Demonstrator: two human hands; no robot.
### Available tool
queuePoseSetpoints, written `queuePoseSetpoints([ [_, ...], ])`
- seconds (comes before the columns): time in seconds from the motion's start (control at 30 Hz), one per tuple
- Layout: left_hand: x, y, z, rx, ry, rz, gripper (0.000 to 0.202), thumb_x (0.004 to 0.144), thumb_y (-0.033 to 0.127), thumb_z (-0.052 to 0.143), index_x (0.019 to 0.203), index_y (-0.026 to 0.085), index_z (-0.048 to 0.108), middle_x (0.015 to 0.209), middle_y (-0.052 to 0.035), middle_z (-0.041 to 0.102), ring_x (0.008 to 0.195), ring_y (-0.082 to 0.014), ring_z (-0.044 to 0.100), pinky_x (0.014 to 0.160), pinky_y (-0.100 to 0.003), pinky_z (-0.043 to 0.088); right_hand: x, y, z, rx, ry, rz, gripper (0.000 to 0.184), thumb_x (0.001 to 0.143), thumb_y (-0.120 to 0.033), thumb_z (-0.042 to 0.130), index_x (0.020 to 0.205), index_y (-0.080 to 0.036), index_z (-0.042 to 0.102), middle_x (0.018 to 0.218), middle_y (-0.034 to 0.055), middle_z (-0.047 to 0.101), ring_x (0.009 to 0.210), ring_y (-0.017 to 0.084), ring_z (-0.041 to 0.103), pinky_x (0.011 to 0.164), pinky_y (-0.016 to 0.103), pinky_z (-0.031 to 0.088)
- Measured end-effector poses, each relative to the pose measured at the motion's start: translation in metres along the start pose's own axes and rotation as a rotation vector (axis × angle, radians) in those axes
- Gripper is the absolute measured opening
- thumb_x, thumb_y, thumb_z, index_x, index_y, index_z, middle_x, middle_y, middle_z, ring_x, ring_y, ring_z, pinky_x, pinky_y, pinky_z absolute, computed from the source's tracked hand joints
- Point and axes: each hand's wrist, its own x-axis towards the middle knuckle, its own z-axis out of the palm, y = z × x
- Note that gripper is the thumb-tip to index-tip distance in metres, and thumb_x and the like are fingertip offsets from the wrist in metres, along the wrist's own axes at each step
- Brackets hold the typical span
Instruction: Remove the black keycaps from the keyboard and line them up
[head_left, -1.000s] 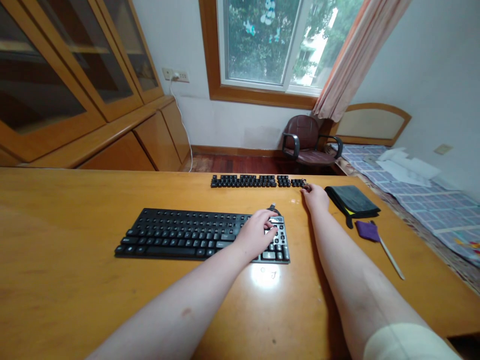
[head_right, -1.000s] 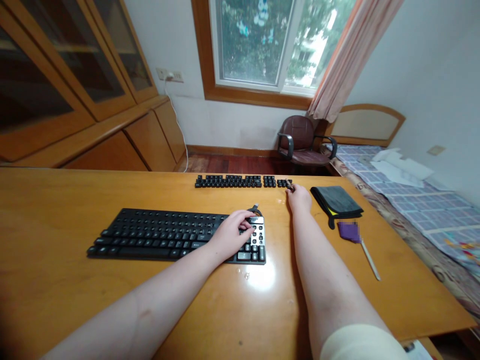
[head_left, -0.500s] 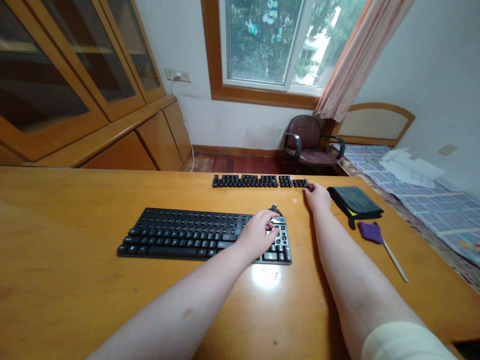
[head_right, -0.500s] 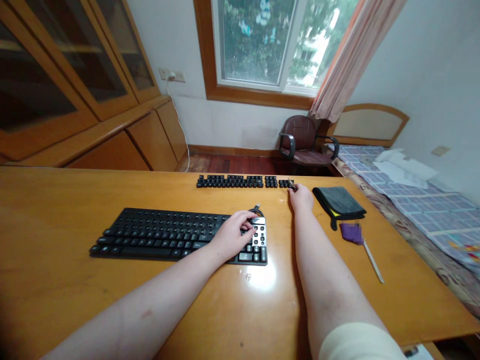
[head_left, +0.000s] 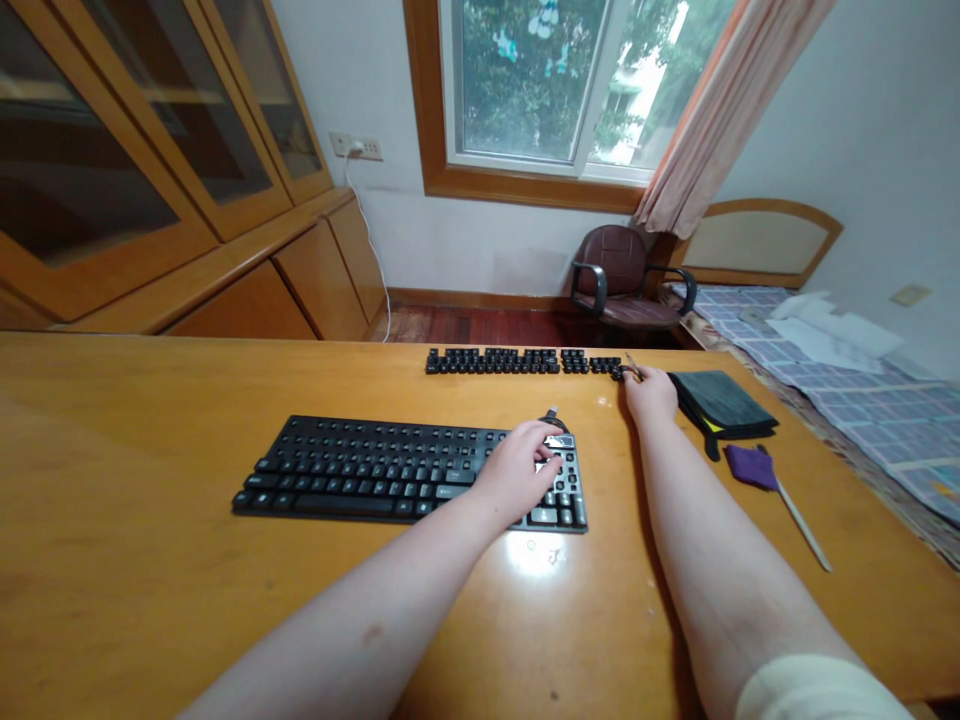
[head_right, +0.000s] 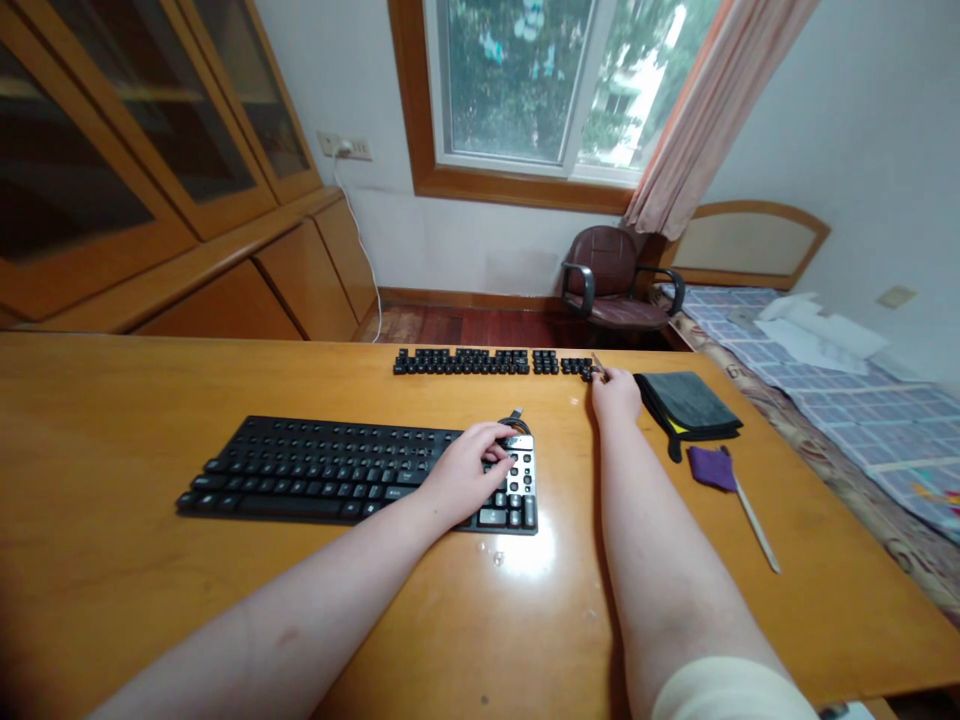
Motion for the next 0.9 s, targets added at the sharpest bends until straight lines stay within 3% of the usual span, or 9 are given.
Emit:
queuePoseSetpoints([
  [0.13,-0.0001,0.0011,-0.0005,0.000,0.001,-0.006,0.032,0.076,0.014,0.053,0.107,0.019,0.055,0.107,-0.0045,0.056,0.080,-0.0125,0.059,0.080,-0.029,0.050,-0.0019,-0.0030,-0.0025,-0.025,-0.069,0.027,0.032,0.078,-0.034,0.048,0.097,-0.018,0.070,0.096,0.0103,0.066,0.084,0.023,0.057,0.069,0.030,0.041],
  [0.3,-0.0002,0.0019,-0.0009,0.003,-0.001,-0.010,0.031,0.076,0.014,0.053,0.107,0.019,0.056,0.107,-0.0050,0.057,0.080,-0.0126,0.059,0.079,-0.030,0.050,-0.0022,-0.0035,-0.0028,-0.033,-0.061,0.029,0.032,0.078,-0.033,0.047,0.094,-0.017,0.070,0.095,0.0112,0.066,0.083,0.023,0.058,0.067,0.029,0.042],
  [0.6,-0.0002,-0.0003,0.0009,0.002,0.008,0.001,0.031,0.076,0.013,0.053,0.107,0.019,0.055,0.106,-0.0040,0.056,0.080,-0.0118,0.058,0.079,-0.028,0.049,-0.0054,-0.0043,-0.0066,0.041,-0.011,-0.046,0.034,0.073,-0.022,0.047,0.100,-0.018,0.067,0.096,0.0092,0.063,0.092,0.023,0.055,0.080,0.030,0.042],
  [0.9,-0.0004,0.0005,0.0003,0.004,-0.002,-0.010,0.031,0.076,0.014,0.053,0.107,0.019,0.055,0.107,-0.0050,0.056,0.080,-0.0128,0.059,0.080,-0.029,0.050,-0.0074,-0.0075,-0.0046,0.011,-0.055,-0.062,0.031,0.073,-0.027,0.050,0.097,-0.022,0.069,0.092,0.0066,0.060,0.085,0.021,0.055,0.078,0.030,0.042],
])
